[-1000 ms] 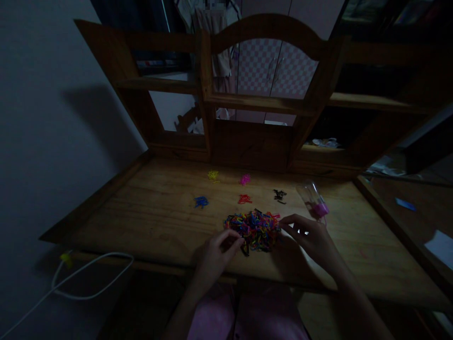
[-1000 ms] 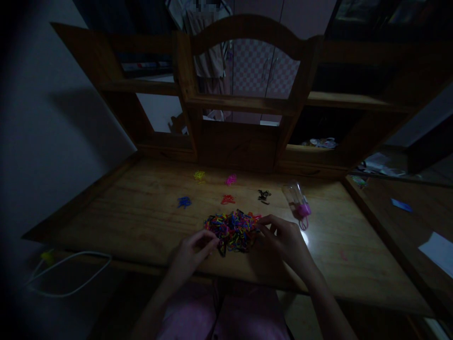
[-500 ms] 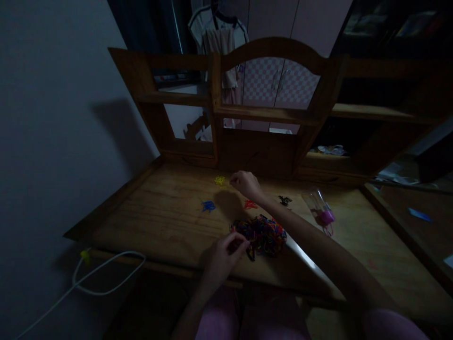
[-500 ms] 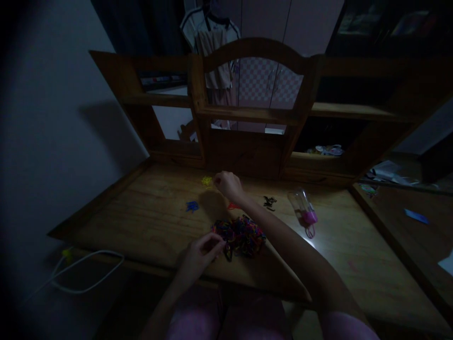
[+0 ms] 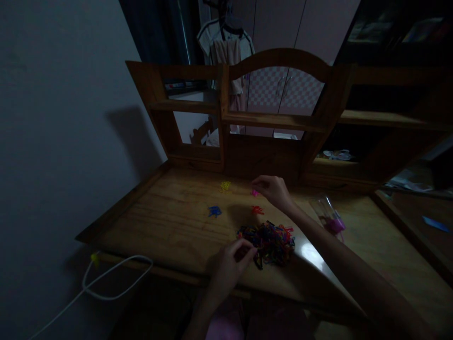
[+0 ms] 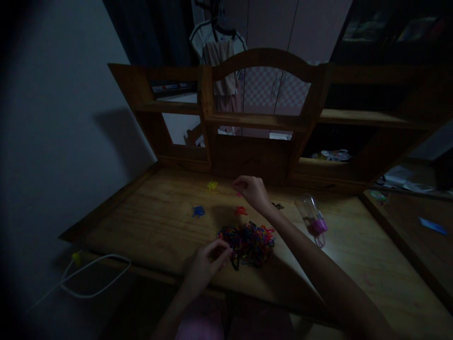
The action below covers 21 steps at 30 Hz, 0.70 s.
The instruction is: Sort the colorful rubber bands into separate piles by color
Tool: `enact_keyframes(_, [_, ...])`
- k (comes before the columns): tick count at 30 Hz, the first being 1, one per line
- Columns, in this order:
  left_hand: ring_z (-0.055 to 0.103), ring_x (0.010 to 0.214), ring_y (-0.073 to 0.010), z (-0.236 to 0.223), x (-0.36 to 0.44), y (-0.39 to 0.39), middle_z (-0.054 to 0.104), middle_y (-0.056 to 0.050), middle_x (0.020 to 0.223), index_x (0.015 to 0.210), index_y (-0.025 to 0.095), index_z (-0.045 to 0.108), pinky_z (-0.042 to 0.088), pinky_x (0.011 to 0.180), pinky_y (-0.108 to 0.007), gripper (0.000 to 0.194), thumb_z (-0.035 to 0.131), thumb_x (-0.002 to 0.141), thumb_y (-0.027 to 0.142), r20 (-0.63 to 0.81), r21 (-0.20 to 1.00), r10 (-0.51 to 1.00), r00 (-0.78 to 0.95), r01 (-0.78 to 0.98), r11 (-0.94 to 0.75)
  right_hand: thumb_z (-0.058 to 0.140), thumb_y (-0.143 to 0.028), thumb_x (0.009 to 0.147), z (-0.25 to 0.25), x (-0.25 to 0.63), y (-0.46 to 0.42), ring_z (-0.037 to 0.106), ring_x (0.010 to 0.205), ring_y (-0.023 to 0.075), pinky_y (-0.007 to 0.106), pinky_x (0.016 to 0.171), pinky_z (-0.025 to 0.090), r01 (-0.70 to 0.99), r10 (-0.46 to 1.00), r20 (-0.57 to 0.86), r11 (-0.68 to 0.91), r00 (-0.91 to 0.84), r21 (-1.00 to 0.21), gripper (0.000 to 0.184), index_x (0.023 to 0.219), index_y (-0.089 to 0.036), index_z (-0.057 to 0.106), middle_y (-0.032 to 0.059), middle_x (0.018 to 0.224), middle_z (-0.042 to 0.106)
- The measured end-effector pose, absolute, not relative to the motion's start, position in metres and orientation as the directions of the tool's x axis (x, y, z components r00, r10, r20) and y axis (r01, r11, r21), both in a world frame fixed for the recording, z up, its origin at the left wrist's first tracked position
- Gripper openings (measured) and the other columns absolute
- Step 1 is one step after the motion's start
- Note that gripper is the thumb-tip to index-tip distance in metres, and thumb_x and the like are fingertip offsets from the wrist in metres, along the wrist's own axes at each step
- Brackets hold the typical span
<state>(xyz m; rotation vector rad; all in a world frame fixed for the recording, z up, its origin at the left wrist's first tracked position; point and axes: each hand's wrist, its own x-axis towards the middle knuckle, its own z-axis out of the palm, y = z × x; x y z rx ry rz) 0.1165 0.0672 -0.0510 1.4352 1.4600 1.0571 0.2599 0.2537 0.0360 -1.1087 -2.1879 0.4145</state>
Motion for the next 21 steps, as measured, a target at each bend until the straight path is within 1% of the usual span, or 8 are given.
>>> enact_keyframes(3, [0.065,0.07,-0.0155,-0.053,0.117,0.067,0.069,0.0,0.076,0.084,0.021,0.066,0.046,0.06,-0.021,0.026,0.057,0.088,0.045,0.0,0.952,1.0,-0.029,0.305,0.009,0.062,-0.034,0.087,0.048,0.308,0.209,0.058,0.061,0.0136,0.024,0.056,0.041,0.614,0.803,0.473,0.587,-0.362,-0.527,0.018,0.09,-0.021,0.073,0.0019,0.075,0.07])
enact_keyframes(5, [0.064,0.069,-0.0152,-0.054,0.117,0.068,0.069,-0.001,0.077,0.084,0.021,0.066,0.046,0.059,-0.021,0.025,0.057,0.087,0.044,0.001,0.957,1.0,-0.027,0.29,0.007,0.061,-0.037,0.088,0.048,0.337,0.179,0.057,0.06,0.0142,0.026,0.055,0.042,0.652,0.821,0.468,0.554,-0.327,-0.517,0.019,0.091,-0.023,0.073,0.0031,0.079,0.07])
enact_keyframes(8, [0.063,0.067,-0.0151,-0.055,0.117,0.069,0.069,-0.001,0.075,0.083,0.02,0.066,0.046,0.059,-0.021,0.025,0.057,0.087,0.043,0.01,0.958,1.0,-0.024,0.288,-0.002,0.061,-0.038,0.087,0.035,0.37,0.141,0.053,0.055,0.014,0.027,0.052,0.041,0.69,0.844,0.464,0.504,-0.268,-0.519,0.018,0.089,-0.025,0.073,0.0039,0.079,0.069])
enact_keyframes(10, [0.062,0.068,-0.0152,-0.056,0.116,0.07,0.067,-0.001,0.075,0.083,0.02,0.066,0.047,0.061,-0.022,0.023,0.056,0.088,0.041,0.035,0.948,0.999,-0.025,0.318,-0.025,0.06,-0.039,0.088,0.018,0.386,0.123,0.053,0.055,0.0144,0.027,0.051,0.042,0.691,0.875,0.437,0.449,-0.211,-0.567,0.018,0.091,-0.025,0.072,0.0036,0.078,0.069])
enact_keyframes(12, [0.06,0.068,-0.0147,-0.057,0.116,0.072,0.065,-0.001,0.076,0.085,0.021,0.068,0.046,0.063,-0.022,0.019,0.058,0.087,0.037,0.102,0.924,0.994,-0.038,0.373,-0.081,0.059,-0.04,0.089,0.0,0.396,0.112,0.053,0.054,0.0144,0.027,0.051,0.042,0.689,0.906,0.394,0.386,-0.157,-0.614,0.019,0.092,-0.025,0.071,0.0035,0.08,0.069])
enact_keyframes(15, [0.057,0.065,-0.0132,-0.059,0.118,0.073,0.061,-0.001,0.079,0.09,0.021,0.07,0.045,0.062,-0.022,0.016,0.061,0.084,0.033,0.212,0.874,0.975,-0.069,0.46,-0.158,0.057,-0.041,0.091,-0.023,0.403,0.103,0.056,0.057,0.0154,0.028,0.054,0.044,0.693,0.922,0.372,0.336,-0.105,-0.638,0.021,0.094,-0.024,0.069,0.0044,0.086,0.07])
enact_keyframes(18, [0.053,0.062,-0.0115,-0.06,0.122,0.072,0.058,-0.001,0.082,0.095,0.022,0.07,0.044,0.059,-0.021,0.018,0.061,0.084,0.033,0.242,0.842,0.966,-0.092,0.515,-0.162,0.054,-0.042,0.092,-0.038,0.403,0.103,0.057,0.058,0.0166,0.03,0.057,0.045,0.692,0.925,0.375,0.306,-0.055,-0.654,0.024,0.096,-0.023,0.069,0.0048,0.085,0.07])
enact_keyframes(21, [0.052,0.06,-0.0111,-0.061,0.126,0.072,0.057,-0.001,0.083,0.098,0.023,0.069,0.044,0.057,-0.021,0.021,0.06,0.085,0.036,0.258,0.82,0.961,-0.099,0.548,-0.163,0.052,-0.042,0.093,-0.047,0.402,0.105,0.059,0.058,0.0175,0.03,0.056,0.045,0.669,0.919,0.394,0.311,-0.029,-0.675,0.027,0.094,-0.022,0.069,0.0049,0.081,0.07])
